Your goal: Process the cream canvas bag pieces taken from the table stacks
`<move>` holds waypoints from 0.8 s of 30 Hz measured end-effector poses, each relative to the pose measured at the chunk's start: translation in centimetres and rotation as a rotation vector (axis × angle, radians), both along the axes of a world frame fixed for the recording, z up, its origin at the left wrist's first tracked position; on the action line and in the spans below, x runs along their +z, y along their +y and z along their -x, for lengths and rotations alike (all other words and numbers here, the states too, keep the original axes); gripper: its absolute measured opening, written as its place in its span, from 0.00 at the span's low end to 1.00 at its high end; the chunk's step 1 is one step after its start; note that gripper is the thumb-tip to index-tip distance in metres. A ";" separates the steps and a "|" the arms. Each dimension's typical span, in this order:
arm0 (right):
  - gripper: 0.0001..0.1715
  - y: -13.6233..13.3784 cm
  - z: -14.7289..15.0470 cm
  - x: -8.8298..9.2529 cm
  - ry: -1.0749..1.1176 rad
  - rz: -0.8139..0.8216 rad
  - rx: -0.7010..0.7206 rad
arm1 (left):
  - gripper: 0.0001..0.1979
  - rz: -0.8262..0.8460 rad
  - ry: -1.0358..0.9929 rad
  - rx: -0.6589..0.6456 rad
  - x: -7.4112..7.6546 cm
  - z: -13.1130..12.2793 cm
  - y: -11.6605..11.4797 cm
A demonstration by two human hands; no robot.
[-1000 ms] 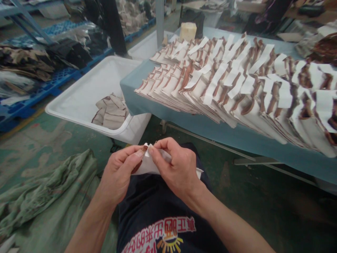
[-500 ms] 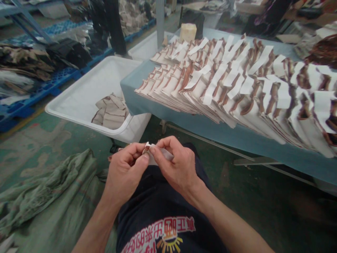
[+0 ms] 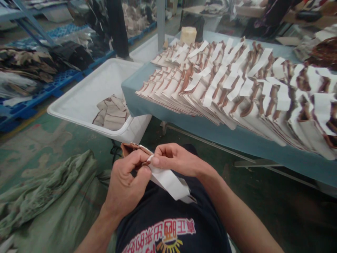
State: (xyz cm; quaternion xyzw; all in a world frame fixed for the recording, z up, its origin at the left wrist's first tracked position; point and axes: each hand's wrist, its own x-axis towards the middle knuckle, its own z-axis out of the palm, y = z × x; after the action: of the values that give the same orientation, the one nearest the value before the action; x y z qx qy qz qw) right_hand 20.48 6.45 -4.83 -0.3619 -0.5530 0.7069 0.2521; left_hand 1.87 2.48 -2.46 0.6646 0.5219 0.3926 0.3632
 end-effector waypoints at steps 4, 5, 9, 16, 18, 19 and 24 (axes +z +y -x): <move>0.41 -0.4 0.2 -1.0 0.117 0.001 0.042 | 0.10 0.127 -0.080 -0.070 -0.2 -0.7 -0.2; 0.40 -0.7 0.4 -1.3 0.100 -0.041 -0.009 | 0.10 0.149 -0.089 -0.066 -0.3 -0.7 -0.3; 0.33 -1.7 0.9 -2.2 -0.043 -0.389 -0.185 | 0.09 0.170 -0.028 -0.089 0.0 -0.3 0.0; 0.27 -1.2 -0.8 -0.4 0.031 -0.656 -0.422 | 0.13 0.141 0.106 -0.313 4.0 1.1 1.4; 0.25 -1.1 -1.2 1.2 0.089 -0.777 -0.404 | 0.14 0.155 0.153 -0.355 5.2 1.4 1.5; 0.28 -1.0 -1.4 1.9 0.094 -0.841 -0.345 | 0.14 0.162 0.168 -0.378 5.6 1.4 1.6; 0.27 -0.1 -1.8 4.0 -0.061 -1.127 -0.067 | 0.15 0.184 0.222 -0.457 7.3 1.5 1.2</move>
State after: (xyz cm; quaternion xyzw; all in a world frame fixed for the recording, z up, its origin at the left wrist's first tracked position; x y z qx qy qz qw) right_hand 22.31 6.35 -0.82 -0.2087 -0.8402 0.2833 0.4126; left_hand 0.35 3.64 4.85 0.7683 0.4283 0.1761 0.4419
